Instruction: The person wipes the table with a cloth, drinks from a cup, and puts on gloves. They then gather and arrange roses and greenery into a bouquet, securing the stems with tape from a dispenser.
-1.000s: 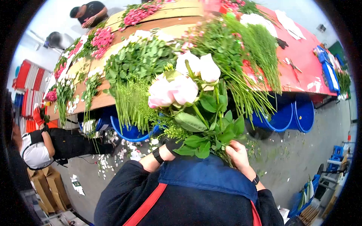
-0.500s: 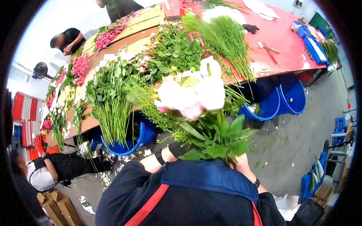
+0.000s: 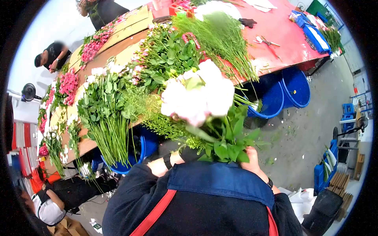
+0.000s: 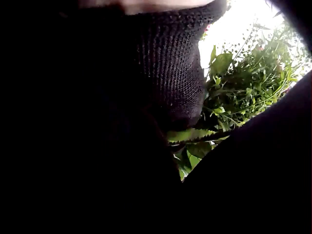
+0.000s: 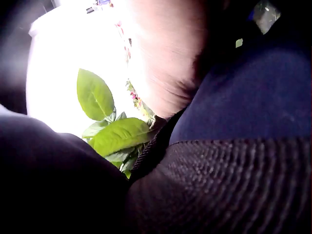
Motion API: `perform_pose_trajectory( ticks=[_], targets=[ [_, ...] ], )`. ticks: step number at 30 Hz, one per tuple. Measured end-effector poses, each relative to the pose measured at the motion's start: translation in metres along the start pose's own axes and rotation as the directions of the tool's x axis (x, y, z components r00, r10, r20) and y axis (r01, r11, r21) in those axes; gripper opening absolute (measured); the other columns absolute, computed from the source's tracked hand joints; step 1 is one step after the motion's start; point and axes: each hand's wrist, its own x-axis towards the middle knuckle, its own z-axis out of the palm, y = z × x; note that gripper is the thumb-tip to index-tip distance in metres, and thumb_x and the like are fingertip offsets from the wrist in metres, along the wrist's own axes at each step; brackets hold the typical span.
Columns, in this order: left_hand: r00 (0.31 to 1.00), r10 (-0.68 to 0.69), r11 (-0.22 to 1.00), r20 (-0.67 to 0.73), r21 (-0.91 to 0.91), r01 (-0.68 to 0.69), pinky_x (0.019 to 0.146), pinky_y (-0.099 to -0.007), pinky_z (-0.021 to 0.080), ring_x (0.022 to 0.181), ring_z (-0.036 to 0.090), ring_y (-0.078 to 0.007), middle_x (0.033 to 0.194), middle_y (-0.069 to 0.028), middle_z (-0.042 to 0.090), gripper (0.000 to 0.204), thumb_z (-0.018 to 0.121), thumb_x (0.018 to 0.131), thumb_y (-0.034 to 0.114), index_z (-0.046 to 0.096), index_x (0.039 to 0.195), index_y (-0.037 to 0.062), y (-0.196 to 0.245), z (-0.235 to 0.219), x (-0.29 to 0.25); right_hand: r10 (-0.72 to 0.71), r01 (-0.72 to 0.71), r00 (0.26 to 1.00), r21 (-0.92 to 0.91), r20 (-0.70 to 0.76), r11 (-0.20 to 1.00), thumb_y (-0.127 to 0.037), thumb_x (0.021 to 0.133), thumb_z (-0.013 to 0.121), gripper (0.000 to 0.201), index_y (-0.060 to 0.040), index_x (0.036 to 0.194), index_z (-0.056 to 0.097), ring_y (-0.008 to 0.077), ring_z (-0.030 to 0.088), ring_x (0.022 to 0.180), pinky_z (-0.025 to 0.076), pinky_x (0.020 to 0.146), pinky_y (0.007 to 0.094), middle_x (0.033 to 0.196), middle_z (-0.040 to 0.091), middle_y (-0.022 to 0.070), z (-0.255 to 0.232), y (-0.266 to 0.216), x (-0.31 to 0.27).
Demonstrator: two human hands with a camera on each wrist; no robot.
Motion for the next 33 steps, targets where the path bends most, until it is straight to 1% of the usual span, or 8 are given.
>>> perform_pose_trajectory(
  ticks=[2, 4, 22, 26, 27, 29, 31, 33],
  targets=[
    [1.000, -0.004, 0.999, -0.006, -0.033, 0.004, 0.110, -0.0354, 0.036, 0.127, 0.047, -0.0236, 0.144, -0.0124, 0.043, 0.052, 0.055, 0.097, 0.020, 0.036, 0.144, 0.0058, 0.007, -0.008, -0.003, -0.171, 0.198, 0.980, -0.544, 0.101, 0.816, -0.002, 0.082, 0.064, 0.020, 0.0015, 0.102, 0.065, 0.0224, 0.062, 0.088, 0.049, 0.081, 0.0343, 0.100, 0.065, 0.0108, -0.001, 0.000, 0.004],
    [1.000, -0.003, 0.999, -0.024, -0.046, 0.002, 0.110, -0.0358, 0.036, 0.127, 0.047, -0.0237, 0.144, -0.0124, 0.043, 0.052, 0.054, 0.097, 0.020, 0.036, 0.143, 0.0060, 0.018, -0.010, -0.008, -0.228, 0.268, 0.962, -0.700, 0.152, 0.662, -0.002, 0.082, 0.065, 0.020, 0.0016, 0.102, 0.065, 0.0228, 0.063, 0.088, 0.049, 0.081, 0.0343, 0.100, 0.065, 0.0111, 0.012, -0.008, 0.007],
    [0.990, 0.011, 0.979, -0.139, -0.201, -0.040, 0.110, -0.0387, 0.036, 0.127, 0.047, -0.0250, 0.143, -0.0117, 0.044, 0.052, 0.053, 0.097, 0.026, 0.037, 0.143, 0.0077, 0.054, -0.053, -0.003, -0.011, 0.283, 0.949, -0.836, 0.315, 0.471, -0.007, 0.080, 0.068, 0.025, 0.0018, 0.103, 0.064, 0.0260, 0.064, 0.089, 0.049, 0.081, 0.0350, 0.101, 0.065, 0.0140, 0.073, -0.050, 0.078],
    [0.977, 0.031, 0.981, -0.210, -0.181, -0.070, 0.110, -0.0393, 0.036, 0.127, 0.047, -0.0252, 0.142, -0.0116, 0.045, 0.052, 0.052, 0.097, 0.028, 0.038, 0.143, 0.0080, 0.065, -0.061, 0.002, 0.184, 0.513, 0.773, -0.770, 0.607, 0.380, -0.011, 0.075, 0.073, 0.032, 0.0015, 0.103, 0.064, 0.0291, 0.064, 0.086, 0.050, 0.077, 0.0355, 0.097, 0.065, 0.0159, 0.061, -0.064, 0.125],
    [0.972, 0.039, 0.981, -0.232, -0.176, -0.082, 0.110, -0.0395, 0.036, 0.127, 0.047, -0.0253, 0.142, -0.0116, 0.045, 0.052, 0.052, 0.097, 0.028, 0.038, 0.143, 0.0081, 0.068, -0.064, 0.004, 0.422, 0.551, 0.640, -0.766, 0.642, 0.330, -0.013, 0.072, 0.075, 0.034, 0.0000, 0.101, 0.064, 0.0304, 0.063, 0.082, 0.050, 0.072, 0.0355, 0.092, 0.065, 0.0154, 0.060, -0.089, 0.145],
    [0.950, 0.069, 0.977, -0.305, -0.173, -0.126, 0.110, -0.0398, 0.036, 0.127, 0.047, -0.0255, 0.142, -0.0115, 0.045, 0.052, 0.052, 0.097, 0.029, 0.038, 0.143, 0.0083, 0.071, -0.069, 0.005, 0.450, 0.366, 0.799, -0.917, 0.398, 0.161, -0.010, 0.079, 0.069, 0.015, 0.0003, 0.090, 0.065, 0.0227, 0.065, 0.077, 0.052, 0.071, 0.0343, 0.085, 0.067, 0.0117, 0.095, -0.137, 0.174],
    [0.913, 0.111, 0.970, -0.391, -0.157, -0.186, 0.110, -0.0402, 0.036, 0.127, 0.047, -0.0256, 0.142, -0.0114, 0.045, 0.052, 0.052, 0.097, 0.030, 0.038, 0.143, 0.0085, 0.075, -0.073, 0.003, 0.107, 0.396, 0.896, -0.884, 0.431, 0.249, -0.015, 0.088, 0.066, 0.016, 0.0010, 0.089, 0.065, 0.0121, 0.062, 0.073, 0.051, 0.068, 0.0286, 0.080, 0.066, 0.0051, 0.076, -0.146, 0.237],
    [0.867, 0.164, 0.956, -0.470, -0.143, -0.258, 0.110, -0.0405, 0.036, 0.127, 0.047, -0.0257, 0.142, -0.0113, 0.045, 0.052, 0.052, 0.097, 0.030, 0.038, 0.142, 0.0087, 0.076, -0.076, 0.006, 0.118, 0.250, 0.944, -0.900, 0.309, 0.356, -0.018, 0.092, 0.060, 0.022, 0.0026, 0.091, 0.067, 0.0116, 0.061, 0.069, 0.050, 0.065, 0.0272, 0.075, 0.066, 0.0053, 0.070, -0.153, 0.309]
  ],
)
